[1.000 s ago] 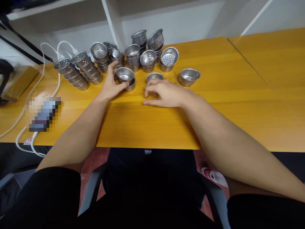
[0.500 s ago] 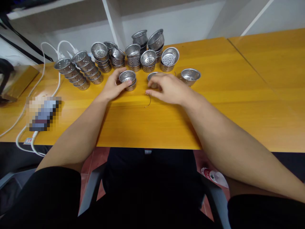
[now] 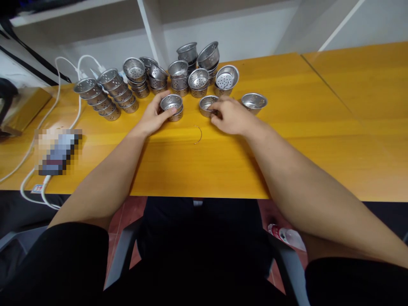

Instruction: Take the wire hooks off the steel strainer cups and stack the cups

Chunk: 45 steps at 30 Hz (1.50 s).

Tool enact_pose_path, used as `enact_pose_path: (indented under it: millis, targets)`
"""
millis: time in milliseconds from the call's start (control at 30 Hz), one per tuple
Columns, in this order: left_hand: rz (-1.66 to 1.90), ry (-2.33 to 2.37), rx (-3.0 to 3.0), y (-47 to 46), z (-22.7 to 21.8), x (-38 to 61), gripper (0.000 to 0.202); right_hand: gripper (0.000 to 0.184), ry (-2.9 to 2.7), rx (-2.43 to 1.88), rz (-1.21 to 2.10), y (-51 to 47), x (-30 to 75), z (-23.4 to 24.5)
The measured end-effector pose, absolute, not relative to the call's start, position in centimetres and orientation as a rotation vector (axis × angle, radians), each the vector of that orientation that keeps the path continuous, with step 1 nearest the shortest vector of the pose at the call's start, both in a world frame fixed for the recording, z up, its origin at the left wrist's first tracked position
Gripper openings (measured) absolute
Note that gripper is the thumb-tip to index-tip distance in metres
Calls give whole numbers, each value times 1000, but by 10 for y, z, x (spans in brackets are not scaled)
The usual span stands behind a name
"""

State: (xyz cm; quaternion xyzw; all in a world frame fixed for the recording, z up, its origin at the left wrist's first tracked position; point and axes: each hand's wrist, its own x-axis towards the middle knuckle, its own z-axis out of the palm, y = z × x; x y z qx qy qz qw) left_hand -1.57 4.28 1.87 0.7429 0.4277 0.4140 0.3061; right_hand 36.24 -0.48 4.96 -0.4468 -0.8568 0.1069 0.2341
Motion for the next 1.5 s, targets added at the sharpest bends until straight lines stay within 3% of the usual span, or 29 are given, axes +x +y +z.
enact_pose_path:
  millis: [233, 633, 833, 1067, 1333, 1500]
  targets:
    - [1082, 1102, 1910, 39, 18, -11, 109, 20, -2358, -1244, 278, -8, 357, 48]
    - [1064, 1174, 1983, 9, 6, -8, 123, 28, -2136, -1080, 301, -53, 344, 58]
    - [1039, 1215, 2007, -15, 1, -7, 122, 13, -2084, -985, 402, -73, 327, 49]
    - [1011, 1200, 1970, 2, 0, -8, 127, 10, -2076, -1013, 285, -55, 332, 51]
    - [1127, 1069, 2487, 4, 30, -2, 140, 15, -2136, -897, 316, -52, 331, 61]
    - [1024, 881, 2744, -7, 44, 22, 122, 15, -2251, -717, 377, -58, 320, 68]
